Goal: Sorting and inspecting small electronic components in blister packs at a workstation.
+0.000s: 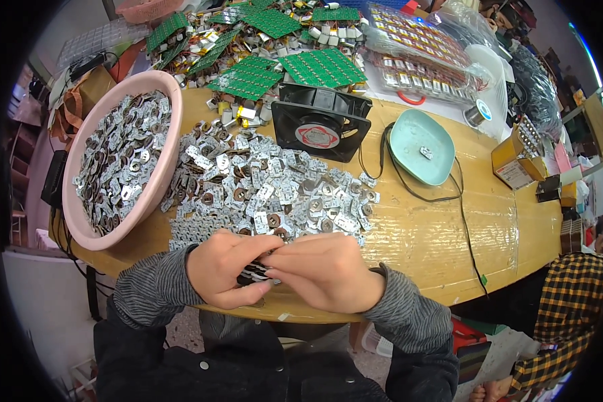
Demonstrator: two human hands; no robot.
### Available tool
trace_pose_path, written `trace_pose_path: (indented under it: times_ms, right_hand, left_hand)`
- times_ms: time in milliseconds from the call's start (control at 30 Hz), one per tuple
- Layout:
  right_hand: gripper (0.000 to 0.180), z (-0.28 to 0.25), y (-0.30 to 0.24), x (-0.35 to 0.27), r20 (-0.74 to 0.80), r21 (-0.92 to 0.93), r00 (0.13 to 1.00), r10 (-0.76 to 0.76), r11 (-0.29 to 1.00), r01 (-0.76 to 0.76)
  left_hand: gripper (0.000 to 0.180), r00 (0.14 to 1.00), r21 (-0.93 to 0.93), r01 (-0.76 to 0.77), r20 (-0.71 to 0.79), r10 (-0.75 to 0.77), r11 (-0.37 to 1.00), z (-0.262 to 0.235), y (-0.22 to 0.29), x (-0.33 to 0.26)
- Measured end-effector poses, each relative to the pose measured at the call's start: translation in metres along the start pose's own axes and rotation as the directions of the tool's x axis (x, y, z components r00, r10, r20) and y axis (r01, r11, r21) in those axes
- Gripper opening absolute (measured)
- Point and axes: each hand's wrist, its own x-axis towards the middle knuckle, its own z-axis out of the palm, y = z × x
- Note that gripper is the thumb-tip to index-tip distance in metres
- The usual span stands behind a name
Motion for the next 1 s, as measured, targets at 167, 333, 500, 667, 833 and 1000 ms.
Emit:
trace_pose_path:
  times_ms: [167, 333, 500, 667, 833, 1000]
  right_hand:
    - [0.012, -0.015, -0.001, -0.004, -0.038, 0.116, 0.979, 0.200, 0.974, -0.195]
    - [0.014, -0.006, -0.003, -0.004, -0.096, 0.045, 0.968, 0.232, 0.972, -0.229]
    - [0.019, 0.002, -0.006, -0.006, -0.201, -0.280, 0.980, 0.005, 0.958, -0.062]
    - [0.020, 0.005, -0.015, -0.004, -0.232, -0.312, 0.973, -0.007, 0.948, -0.068]
    - [0.012, -0.007, -0.008, -0.009, -0.188, 0.187, 0.893, 0.408, 0.908, -0.376]
    - [0.010, -0.005, -0.010, -0.006, -0.076, 0.245, 0.874, 0.479, 0.859, -0.449]
  left_hand:
    - [0.040, 0.996, -0.089, 0.082, -0.025, -0.084, 0.993, -0.006, 0.006, 0.004]
    - [0.018, 0.988, 0.017, 0.076, -0.134, -0.073, 0.997, -0.004, 0.000, -0.001]
    - [0.018, 0.972, 0.129, 0.094, -0.226, -0.063, 0.987, 0.007, 0.006, -0.002]
    - [0.020, 0.951, 0.188, 0.134, -0.300, -0.073, 0.973, 0.013, 0.006, -0.001]
    - [0.026, 0.974, 0.396, 0.067, -0.223, 0.026, 0.916, 0.007, 0.006, -0.001]
    - [0.030, 0.982, 0.439, -0.011, -0.167, 0.093, 0.898, 0.007, 0.000, -0.004]
